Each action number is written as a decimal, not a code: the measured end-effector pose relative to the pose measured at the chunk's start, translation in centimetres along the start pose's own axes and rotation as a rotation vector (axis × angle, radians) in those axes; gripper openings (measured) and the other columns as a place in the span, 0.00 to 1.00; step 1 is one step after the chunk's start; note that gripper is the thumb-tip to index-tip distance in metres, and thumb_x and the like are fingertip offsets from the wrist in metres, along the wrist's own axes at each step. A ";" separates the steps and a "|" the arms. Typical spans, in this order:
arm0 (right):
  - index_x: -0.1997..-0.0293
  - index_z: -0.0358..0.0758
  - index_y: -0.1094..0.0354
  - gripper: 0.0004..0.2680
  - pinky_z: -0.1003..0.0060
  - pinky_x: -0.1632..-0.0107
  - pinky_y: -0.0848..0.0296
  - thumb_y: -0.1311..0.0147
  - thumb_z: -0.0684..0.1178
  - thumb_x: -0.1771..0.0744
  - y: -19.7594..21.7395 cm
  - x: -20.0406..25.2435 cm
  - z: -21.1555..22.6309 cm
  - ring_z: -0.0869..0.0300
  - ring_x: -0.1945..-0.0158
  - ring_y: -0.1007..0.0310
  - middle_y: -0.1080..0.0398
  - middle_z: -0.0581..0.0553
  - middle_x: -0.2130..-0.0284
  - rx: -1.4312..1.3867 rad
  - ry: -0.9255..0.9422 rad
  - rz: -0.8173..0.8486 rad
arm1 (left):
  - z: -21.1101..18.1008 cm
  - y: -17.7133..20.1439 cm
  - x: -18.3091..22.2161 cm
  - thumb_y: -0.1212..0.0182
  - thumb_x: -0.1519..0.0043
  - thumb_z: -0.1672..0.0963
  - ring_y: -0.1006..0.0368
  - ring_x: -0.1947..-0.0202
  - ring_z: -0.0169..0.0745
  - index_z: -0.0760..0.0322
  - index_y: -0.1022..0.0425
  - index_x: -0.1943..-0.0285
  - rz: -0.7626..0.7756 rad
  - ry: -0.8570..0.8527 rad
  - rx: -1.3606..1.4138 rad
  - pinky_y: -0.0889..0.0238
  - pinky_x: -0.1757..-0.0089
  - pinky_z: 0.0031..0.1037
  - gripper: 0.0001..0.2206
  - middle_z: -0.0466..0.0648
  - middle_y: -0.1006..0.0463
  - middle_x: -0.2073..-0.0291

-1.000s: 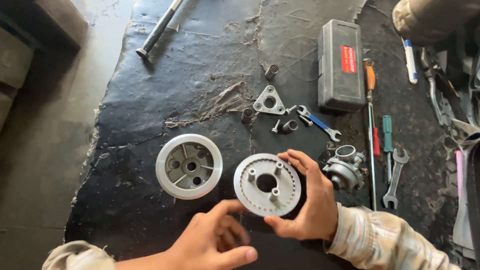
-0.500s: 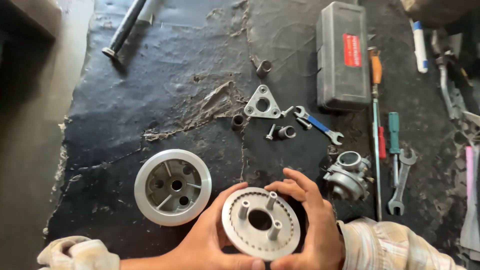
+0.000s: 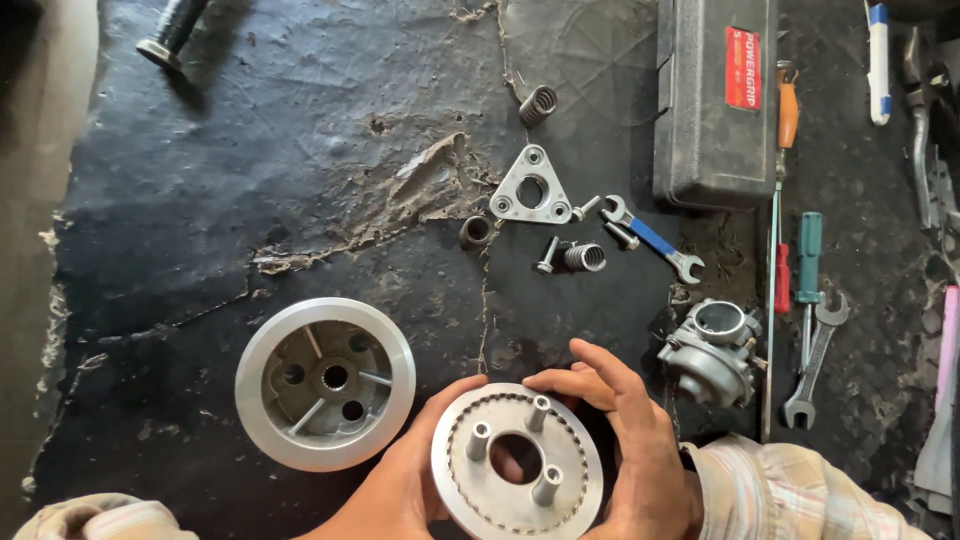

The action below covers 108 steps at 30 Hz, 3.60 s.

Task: The recorder is assembling and inspecting various components of a motorcycle clutch system on a workbench.

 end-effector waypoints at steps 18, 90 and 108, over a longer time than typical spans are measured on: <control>0.26 0.27 0.57 0.48 0.54 0.29 0.42 0.33 0.71 0.45 0.3 0.3 -1.2 0.50 0.38 0.26 0.25 0.34 0.42 0.126 0.132 0.064 | -1.3 -1.7 0.5 0.19 0.56 0.59 0.39 0.27 0.44 0.64 0.57 0.19 0.062 -0.109 -0.122 0.44 0.33 0.37 0.56 0.55 0.38 0.27; 0.45 0.40 0.32 0.38 0.46 0.39 0.43 0.31 0.77 0.51 -0.4 -2.7 -0.7 0.44 0.39 0.38 0.35 0.38 0.45 0.650 0.383 -0.156 | -11.4 -3.6 3.5 0.53 0.36 0.36 0.30 0.40 0.74 0.68 0.44 0.22 0.428 -0.251 0.099 0.32 0.43 0.52 0.43 0.71 0.33 0.34; 0.39 0.37 0.38 0.37 0.45 0.37 0.42 0.27 0.68 0.48 -0.4 -3.0 4.3 0.41 0.37 0.39 0.37 0.35 0.41 0.570 0.352 -0.052 | -13.1 -3.0 4.6 0.54 0.40 0.34 0.31 0.40 0.75 0.77 0.51 0.21 0.331 -0.315 0.106 0.32 0.44 0.53 0.50 0.76 0.36 0.33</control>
Point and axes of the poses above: each hand's wrist, its own x-axis away from the middle knuckle, its own y-axis out of the back of the hand, z = x × y, the point moved 9 cm from there along -x, towards the middle knuckle
